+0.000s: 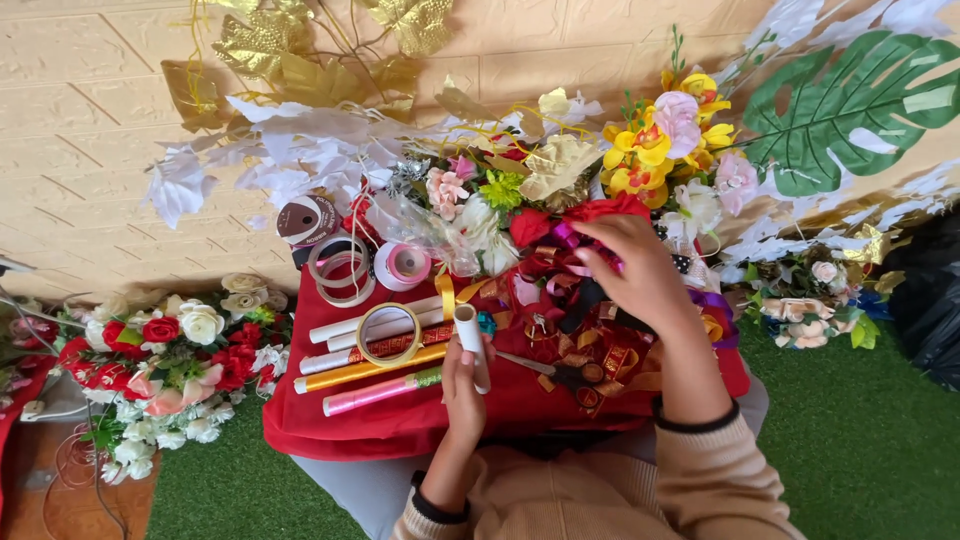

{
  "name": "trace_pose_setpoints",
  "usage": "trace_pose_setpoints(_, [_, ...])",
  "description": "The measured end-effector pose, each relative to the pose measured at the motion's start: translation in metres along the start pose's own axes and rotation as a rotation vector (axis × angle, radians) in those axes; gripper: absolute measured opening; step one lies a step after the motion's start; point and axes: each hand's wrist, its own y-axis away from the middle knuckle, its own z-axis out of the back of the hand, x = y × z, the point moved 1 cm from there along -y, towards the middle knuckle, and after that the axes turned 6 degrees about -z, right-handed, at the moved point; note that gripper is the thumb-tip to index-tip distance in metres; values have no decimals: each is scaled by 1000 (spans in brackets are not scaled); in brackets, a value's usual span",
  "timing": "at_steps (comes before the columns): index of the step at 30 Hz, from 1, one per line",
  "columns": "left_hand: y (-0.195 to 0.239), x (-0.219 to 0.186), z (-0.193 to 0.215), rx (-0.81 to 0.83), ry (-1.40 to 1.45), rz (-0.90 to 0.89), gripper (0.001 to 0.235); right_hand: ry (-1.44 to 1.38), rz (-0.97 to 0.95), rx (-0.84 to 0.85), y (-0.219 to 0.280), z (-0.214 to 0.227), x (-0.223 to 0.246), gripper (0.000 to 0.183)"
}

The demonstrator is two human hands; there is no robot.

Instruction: The person sits on the floor and wraps a purple ribbon around a white cylindrical object. They use scissors to cut the ribbon and then secure it with a piece of tape. The person then picks up a roll of gold ribbon.

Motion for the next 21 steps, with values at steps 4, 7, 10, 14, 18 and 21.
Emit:
trace_pose_setpoints(4, [1,0,-8,4,2,-38,42,-17,-76,-91,51,12,-34,37])
trace_pose_setpoints(7, [1,9,-10,49,72,-135,41,-66,-244,-164,80,20,-37,30])
trace_pose_setpoints(10, [-3,18,-17,67,101,-208,36,-18,-348,-158,99,13,-56,28])
trace_pose_setpoints(14, [-7,45,-18,164,99,-241,29,68,-342,-120,108,2,-65,29])
trace_pose_setpoints(18, [-16,47,-17,210,40,-300,35,83,-466,64,111,-8,-44,51])
trace_pose_setpoints(21, [-20,48,-16,195,103,-284,37,197,-506,82,119,-32,-58,50])
